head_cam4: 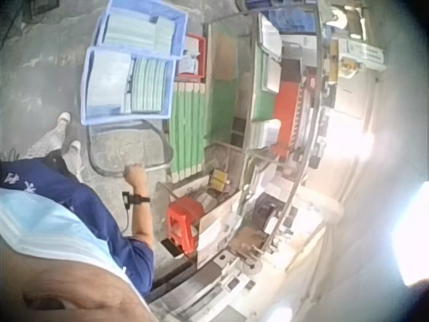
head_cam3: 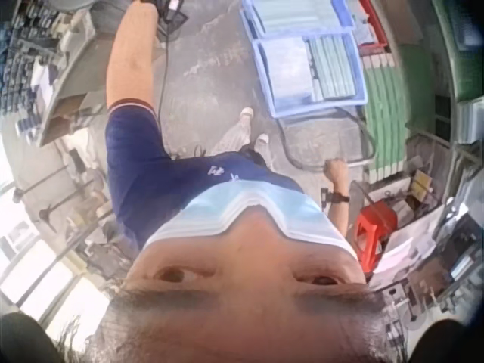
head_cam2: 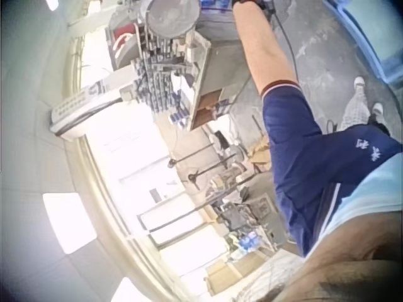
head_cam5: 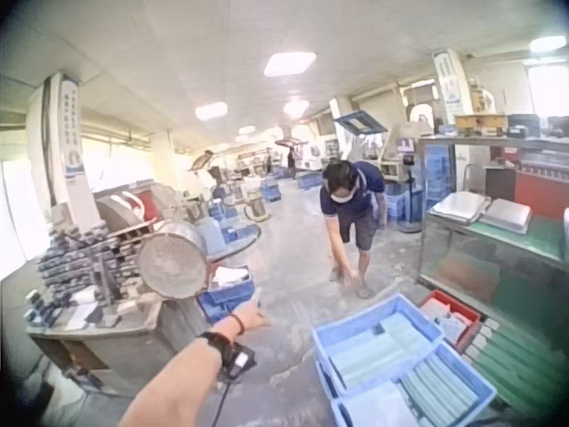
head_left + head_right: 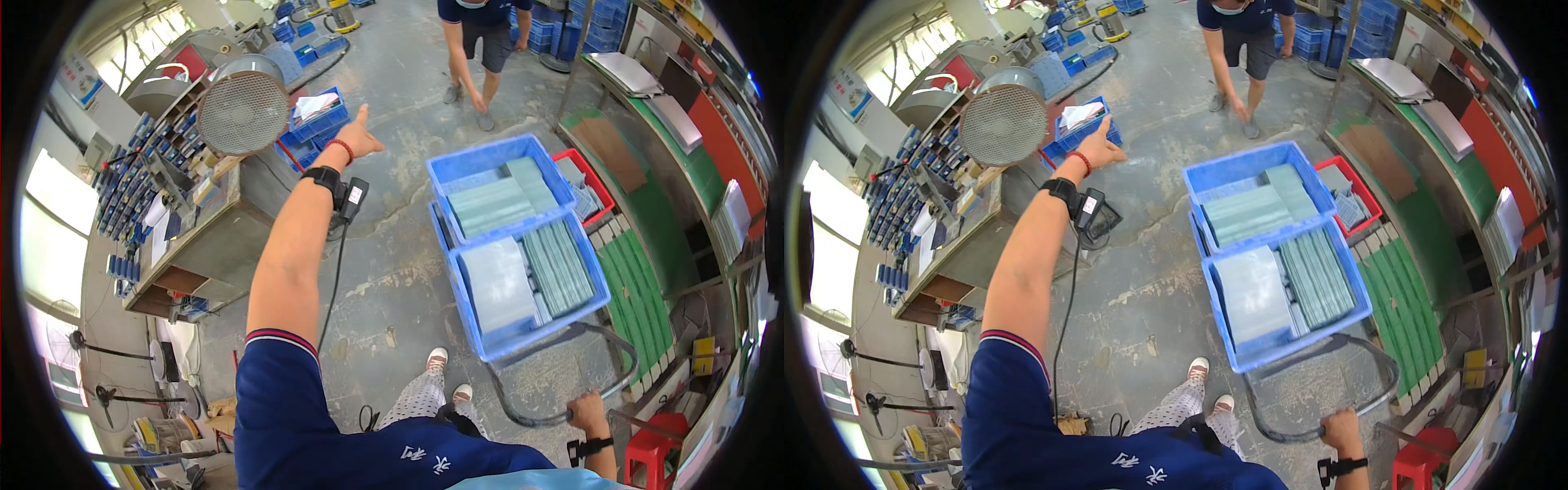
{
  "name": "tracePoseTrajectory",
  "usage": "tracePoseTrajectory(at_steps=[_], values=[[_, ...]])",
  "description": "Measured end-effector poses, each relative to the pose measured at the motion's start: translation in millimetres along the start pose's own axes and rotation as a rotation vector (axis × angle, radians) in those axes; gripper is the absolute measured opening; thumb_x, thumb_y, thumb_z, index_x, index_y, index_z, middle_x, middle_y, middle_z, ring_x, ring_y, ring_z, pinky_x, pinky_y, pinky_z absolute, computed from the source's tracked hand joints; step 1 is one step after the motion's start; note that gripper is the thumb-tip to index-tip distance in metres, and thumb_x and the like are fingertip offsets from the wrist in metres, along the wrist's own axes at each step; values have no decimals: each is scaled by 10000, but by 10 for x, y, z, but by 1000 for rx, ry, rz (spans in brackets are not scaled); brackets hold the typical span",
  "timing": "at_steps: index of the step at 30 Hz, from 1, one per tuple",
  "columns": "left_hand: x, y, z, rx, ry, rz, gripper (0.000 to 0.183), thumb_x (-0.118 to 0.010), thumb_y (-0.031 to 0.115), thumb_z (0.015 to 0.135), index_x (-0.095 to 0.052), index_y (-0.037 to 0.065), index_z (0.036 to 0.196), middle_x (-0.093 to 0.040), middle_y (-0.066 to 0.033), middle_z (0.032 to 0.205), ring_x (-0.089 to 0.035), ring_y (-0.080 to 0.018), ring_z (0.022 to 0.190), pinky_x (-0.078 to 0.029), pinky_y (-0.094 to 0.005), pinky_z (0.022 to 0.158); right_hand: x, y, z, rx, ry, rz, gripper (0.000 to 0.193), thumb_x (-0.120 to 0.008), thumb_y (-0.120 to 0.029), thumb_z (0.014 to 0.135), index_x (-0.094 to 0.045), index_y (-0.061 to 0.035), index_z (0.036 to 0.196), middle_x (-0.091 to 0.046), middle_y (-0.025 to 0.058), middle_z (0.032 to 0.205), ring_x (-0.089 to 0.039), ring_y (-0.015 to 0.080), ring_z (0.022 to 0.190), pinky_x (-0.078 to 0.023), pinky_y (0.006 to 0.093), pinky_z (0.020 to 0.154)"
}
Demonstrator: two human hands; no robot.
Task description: Manually lift and stack crates of glass or metal components onto a trolley and move them across the factory floor.
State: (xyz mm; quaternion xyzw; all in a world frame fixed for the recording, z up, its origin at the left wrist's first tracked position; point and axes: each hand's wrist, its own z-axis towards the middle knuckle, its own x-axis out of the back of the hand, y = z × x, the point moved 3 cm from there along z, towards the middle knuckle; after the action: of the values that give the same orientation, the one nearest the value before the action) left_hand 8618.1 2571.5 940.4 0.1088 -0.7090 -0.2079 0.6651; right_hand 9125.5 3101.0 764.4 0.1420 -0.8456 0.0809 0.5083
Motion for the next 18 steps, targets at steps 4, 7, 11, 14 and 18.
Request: tracePoseTrajectory(at_steps=[4,7,11,14,18], values=[[422,-356,-116,49,5,38,958,-677,109,689,4,77,1362,-648,-99,804,-615,-182,657,-476,-289,556,-165,35,-489,-56,-76,5,45,-600,-176,504,-602,-182,548,-563,29,566,-562,212,660,-384,360,670],[485,-242,-202,132,5,-24,910,-750,194,574,-228,103,1314,-610,-142,803,-591,-184,542,-468,-297,472,-462,65,-854,-65,-66,-15,56,-601,-171,498,-605,-171,554,-572,28,584,-555,216,660,-385,361,678],[357,-413,-463,-23,-85,-211,837,-688,115,662,-188,107,1333,-553,-67,606,-507,-132,458,-406,-283,406,-556,195,-1060,-135,-69,-29,67,-594,-137,501,-603,-160,563,-570,43,603,-541,235,696,-399,358,698],[-34,-595,-635,-19,-272,-107,822,-658,112,685,-165,13,1335,-591,-86,609,-530,-140,472,-413,-261,428,-592,271,-1186,-162,-143,-21,85,-611,-123,482,-591,-154,558,-568,23,628,-524,220,726,-388,345,738],[-548,-596,-992,101,-392,-203,781,-648,101,705,-199,36,1340,-625,-69,721,-560,-127,575,-439,-243,500,-588,325,-1355,-219,-203,-3,71,-599,-114,529,-607,-154,586,-574,25,714,-507,215,819,-348,346,837]])
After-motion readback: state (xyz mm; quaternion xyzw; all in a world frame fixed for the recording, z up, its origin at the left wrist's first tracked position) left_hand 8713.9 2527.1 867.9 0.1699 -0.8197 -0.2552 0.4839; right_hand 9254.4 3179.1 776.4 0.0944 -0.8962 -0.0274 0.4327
